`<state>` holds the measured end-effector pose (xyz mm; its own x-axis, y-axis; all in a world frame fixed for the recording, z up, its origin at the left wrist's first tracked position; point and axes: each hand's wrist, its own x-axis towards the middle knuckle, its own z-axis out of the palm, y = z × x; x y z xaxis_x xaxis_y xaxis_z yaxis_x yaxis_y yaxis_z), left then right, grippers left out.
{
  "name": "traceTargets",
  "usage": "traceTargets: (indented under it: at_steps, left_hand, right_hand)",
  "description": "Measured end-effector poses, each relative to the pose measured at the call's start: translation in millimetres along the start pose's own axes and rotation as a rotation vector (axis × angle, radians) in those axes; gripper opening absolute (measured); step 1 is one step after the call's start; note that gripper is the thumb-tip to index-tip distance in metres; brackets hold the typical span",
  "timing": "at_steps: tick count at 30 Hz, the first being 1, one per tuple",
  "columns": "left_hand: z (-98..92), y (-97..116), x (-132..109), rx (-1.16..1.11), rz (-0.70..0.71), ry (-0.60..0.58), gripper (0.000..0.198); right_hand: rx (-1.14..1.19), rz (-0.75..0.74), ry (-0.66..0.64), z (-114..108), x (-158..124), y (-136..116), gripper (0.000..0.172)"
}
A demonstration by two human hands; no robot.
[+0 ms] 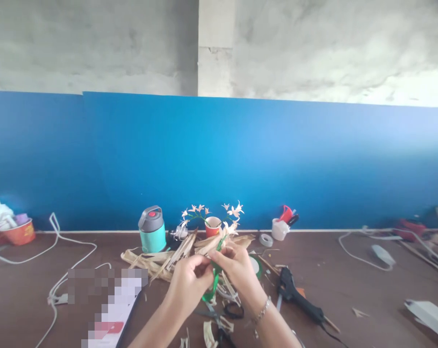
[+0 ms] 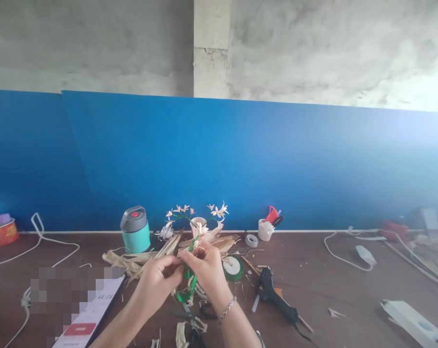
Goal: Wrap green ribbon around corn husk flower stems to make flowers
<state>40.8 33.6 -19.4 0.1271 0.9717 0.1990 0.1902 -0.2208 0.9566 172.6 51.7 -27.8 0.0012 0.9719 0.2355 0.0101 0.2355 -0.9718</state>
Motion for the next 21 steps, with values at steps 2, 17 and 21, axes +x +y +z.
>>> traceTargets:
  at_steps: [2,17,21]
  left_hand:
    - [0.5,2.8,-1.3,-0.057,-0.025,-0.015,0.011]
    - [-1.3,-3.1,-1.6,-0.404,-0.198,0.055,0.014]
    - [-2.1,-4.9,-0.9,-0.531,-0.267,0.038,0.017]
  right_hand:
    - [0.063,-0.002,0.0,1.7,-1.6,-1.6,0.032]
    - [0.147,0.198,-0.166,-8.8,-10.7,-20.8,0.021]
    - [0.077,0.131,-0.133,-8.2,-8.3,-14.2,0.021]
